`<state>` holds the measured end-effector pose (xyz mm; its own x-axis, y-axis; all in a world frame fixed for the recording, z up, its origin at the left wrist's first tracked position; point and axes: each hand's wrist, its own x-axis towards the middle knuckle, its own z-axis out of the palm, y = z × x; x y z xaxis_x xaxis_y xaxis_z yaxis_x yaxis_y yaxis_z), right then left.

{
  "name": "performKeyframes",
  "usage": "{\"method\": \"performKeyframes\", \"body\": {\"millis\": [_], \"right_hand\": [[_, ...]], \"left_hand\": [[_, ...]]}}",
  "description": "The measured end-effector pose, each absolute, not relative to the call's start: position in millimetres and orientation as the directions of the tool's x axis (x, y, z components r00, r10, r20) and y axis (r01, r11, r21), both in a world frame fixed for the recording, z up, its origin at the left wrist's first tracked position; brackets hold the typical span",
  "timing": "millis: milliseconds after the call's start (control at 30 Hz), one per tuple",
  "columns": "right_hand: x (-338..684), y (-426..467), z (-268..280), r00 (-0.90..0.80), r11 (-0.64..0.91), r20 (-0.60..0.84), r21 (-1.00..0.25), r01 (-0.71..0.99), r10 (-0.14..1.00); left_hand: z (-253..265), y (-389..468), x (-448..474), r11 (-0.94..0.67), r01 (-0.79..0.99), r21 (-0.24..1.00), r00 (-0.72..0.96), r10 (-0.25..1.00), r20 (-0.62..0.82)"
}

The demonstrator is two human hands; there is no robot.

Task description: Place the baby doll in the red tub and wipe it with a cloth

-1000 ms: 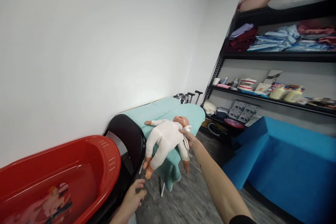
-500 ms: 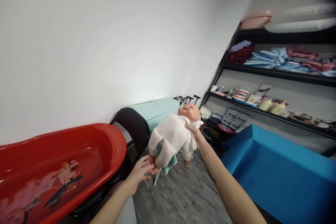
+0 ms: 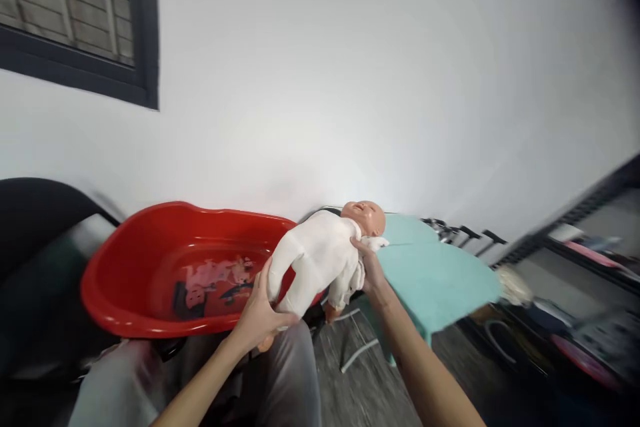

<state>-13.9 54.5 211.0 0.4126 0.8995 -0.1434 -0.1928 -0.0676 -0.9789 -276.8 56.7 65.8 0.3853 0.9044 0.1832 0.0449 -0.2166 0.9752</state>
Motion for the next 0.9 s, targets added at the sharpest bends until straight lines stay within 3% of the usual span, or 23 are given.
{"method": "performKeyframes", "body": {"millis": [167, 400, 533, 667, 900], "right_hand": [[-96.2, 142.7, 162.6, 0.254, -0.036, -0.12, -0.95, -0.311, 0.96], [-162.1, 207.0, 72.2, 0.191, -0.007, -0.134, -0.837, -0.548, 0.972], [-162.2, 221.3, 7.9, 0.155, -0.12, -0.288, -0.747, -0.654, 0.945], [-150.6, 230.5, -53.2, 0.204, -0.244, -0.499, -0.69, -0.681, 0.842], [-137.9, 245.4, -122.8, 0.198, -0.384, -0.591, -0.707, -0.594, 0.782]], "left_hand": [[52.4, 116.9, -349.1, -0.306, 0.473, 0.826, 0.255, 0.945, 0.204], [13.3, 191.3, -393.5, -0.157, 0.884, 0.441, 0.115, 0.986, 0.121], [-21.0, 221.3, -406.3, -0.151, 0.964, 0.221, 0.135, 0.987, 0.084], [-50.1, 244.9, -416.0, -0.194, 0.979, 0.064, 0.195, 0.981, -0.009], [-95.1, 277.1, -409.2, -0.233, 0.972, -0.011, 0.229, 0.964, -0.133]]}}
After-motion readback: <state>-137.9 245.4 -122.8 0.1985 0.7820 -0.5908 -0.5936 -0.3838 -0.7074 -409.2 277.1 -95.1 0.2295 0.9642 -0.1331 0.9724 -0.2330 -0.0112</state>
